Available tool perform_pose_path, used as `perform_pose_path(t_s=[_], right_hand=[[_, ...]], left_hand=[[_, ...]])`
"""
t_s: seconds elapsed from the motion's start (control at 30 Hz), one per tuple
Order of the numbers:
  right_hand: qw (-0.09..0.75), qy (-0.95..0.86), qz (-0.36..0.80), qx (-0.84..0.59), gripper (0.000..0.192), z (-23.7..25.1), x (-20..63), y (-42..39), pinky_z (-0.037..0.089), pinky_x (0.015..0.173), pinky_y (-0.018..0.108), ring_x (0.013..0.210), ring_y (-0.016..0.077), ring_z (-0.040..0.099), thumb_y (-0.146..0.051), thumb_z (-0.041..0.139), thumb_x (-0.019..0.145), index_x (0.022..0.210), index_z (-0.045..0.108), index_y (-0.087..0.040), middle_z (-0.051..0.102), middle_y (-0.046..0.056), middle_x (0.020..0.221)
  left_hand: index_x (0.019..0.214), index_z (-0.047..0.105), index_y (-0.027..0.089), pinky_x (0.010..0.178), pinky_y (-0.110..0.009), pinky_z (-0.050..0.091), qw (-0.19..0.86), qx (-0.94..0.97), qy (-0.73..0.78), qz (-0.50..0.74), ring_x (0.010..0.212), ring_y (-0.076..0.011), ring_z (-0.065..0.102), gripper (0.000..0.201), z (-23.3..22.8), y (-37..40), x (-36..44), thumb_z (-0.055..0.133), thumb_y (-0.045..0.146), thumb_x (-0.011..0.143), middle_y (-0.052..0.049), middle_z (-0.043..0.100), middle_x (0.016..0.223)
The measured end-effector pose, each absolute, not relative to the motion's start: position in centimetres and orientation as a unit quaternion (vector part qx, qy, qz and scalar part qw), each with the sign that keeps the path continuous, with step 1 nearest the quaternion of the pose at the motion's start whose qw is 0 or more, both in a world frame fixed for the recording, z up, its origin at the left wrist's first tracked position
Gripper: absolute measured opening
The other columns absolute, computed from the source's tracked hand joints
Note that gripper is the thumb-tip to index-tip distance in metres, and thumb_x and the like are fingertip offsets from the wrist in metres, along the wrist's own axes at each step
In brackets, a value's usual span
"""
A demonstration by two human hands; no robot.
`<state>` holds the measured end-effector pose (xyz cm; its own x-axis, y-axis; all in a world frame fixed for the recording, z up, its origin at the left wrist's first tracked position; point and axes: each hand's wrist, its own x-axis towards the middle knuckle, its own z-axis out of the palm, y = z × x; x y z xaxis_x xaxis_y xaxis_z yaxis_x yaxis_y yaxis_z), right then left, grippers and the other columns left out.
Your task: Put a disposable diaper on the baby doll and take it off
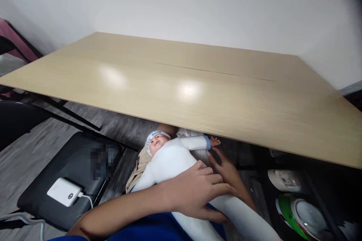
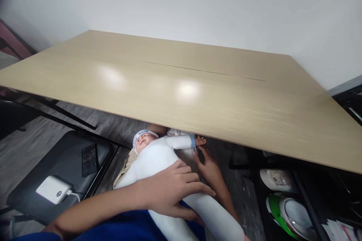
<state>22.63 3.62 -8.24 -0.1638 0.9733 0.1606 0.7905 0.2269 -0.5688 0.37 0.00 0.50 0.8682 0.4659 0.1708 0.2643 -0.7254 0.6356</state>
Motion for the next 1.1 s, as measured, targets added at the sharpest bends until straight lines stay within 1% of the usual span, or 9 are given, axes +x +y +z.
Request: perform_pose_path(t_s=[0.1,0.23,0.43,0.53,0.67,0.8,0.9,1.0,1.1], right_hand=[[0.282,-0.705,0.173,-0.628,0.039,-6.9,24.9,1.1,0.062,0.106,0.048,0.116,0.0314,0.077,-0.051,0.060,0.106,0.131,0.070,-0.022,0.078,0.012,0.125],[0.318,-0.782,0.113,-0.524,0.034,-3.9,24.4,0.5,0.055,0.118,0.046,0.130,0.0284,0.070,-0.034,0.063,0.107,0.140,0.064,-0.026,0.073,0.010,0.136],[0.135,-0.891,0.169,-0.399,0.056,-3.3,18.9,6.0,0.051,0.121,0.049,0.142,0.0307,0.062,-0.019,0.060,0.104,0.159,0.056,-0.028,0.064,0.009,0.157],[0.043,-0.892,0.197,-0.404,0.063,-3.9,17.0,8.2,0.051,0.116,0.051,0.134,0.0339,0.065,-0.014,0.065,0.097,0.158,0.058,-0.025,0.069,0.011,0.150],[0.001,-0.885,0.216,-0.412,0.049,-3.9,15.6,8.9,0.052,0.105,0.044,0.122,0.0318,0.070,-0.017,0.063,0.098,0.147,0.063,-0.023,0.075,0.012,0.136],[0.012,-0.895,0.205,-0.396,0.031,-2.7,14.6,8.2,0.051,0.098,0.041,0.115,0.0298,0.071,-0.018,0.057,0.104,0.134,0.065,-0.019,0.076,0.012,0.126],[0.050,-0.909,0.197,-0.364,0.025,-1.6,14.4,7.8,0.050,0.100,0.041,0.117,0.0298,0.069,-0.022,0.058,0.106,0.130,0.064,-0.018,0.075,0.013,0.124],[0.102,-0.917,0.178,-0.342,0.031,-0.6,14.6,7.3,0.050,0.103,0.043,0.119,0.0310,0.068,-0.025,0.059,0.107,0.137,0.062,-0.019,0.075,0.012,0.125],[0.167,-0.907,0.178,-0.342,0.035,0.3,14.9,6.6,0.052,0.102,0.044,0.117,0.0309,0.069,-0.022,0.058,0.105,0.139,0.061,-0.020,0.075,0.011,0.125]], left_hand=[[0.153,0.060,0.022,0.093,-0.041,0.041,0.294,0.922,0.190,0.168,0.107,-0.0265,0.069,0.060,0.3,-0.3,0.3,0.058,0.061,0.108,-0.008,0.078,0.123],[0.146,0.064,0.022,0.094,-0.042,0.040,0.274,0.931,0.161,0.179,0.103,-0.0261,0.067,0.061,-0.3,-0.6,0.4,0.059,0.067,0.105,-0.006,0.078,0.117],[0.141,0.070,0.022,0.099,-0.044,0.040,0.232,0.947,0.125,0.183,0.096,-0.0262,0.064,0.063,-1.2,-0.9,0.7,0.060,0.071,0.104,-0.005,0.077,0.106],[0.143,0.069,0.023,0.092,-0.043,0.041,0.229,0.948,0.123,0.181,0.094,-0.0260,0.065,0.065,-1.4,-0.9,0.4,0.060,0.072,0.103,-0.006,0.076,0.108],[0.147,0.065,0.023,0.096,-0.042,0.044,0.263,0.931,0.131,0.215,0.103,-0.0266,0.068,0.065,-0.8,-1.3,-0.4,0.064,0.070,0.102,-0.008,0.077,0.116],[0.144,0.061,0.023,0.113,-0.040,0.046,0.327,0.868,0.156,0.341,0.127,-0.0259,0.066,0.046,0.3,-2.9,-2.4,0.064,0.053,0.109,-0.009,0.075,0.134],[0.128,0.064,0.025,0.109,-0.040,0.049,0.338,0.794,0.223,0.453,0.113,-0.0227,0.067,0.022,-1.2,-5.0,-5.5,0.056,0.038,0.113,-0.008,0.074,0.115],[0.114,0.061,0.025,0.094,-0.037,0.050,0.260,0.703,0.384,0.539,0.100,-0.0218,0.060,0.008,-4.9,-7.3,-9.6,0.057,0.030,0.111,-0.006,0.062,0.102],[0.118,0.053,0.026,0.101,-0.040,0.050,0.243,0.596,0.558,0.524,0.117,-0.0263,0.059,0.022,-8.5,-9.2,-13.2,0.066,0.038,0.106,-0.008,0.057,0.120]])
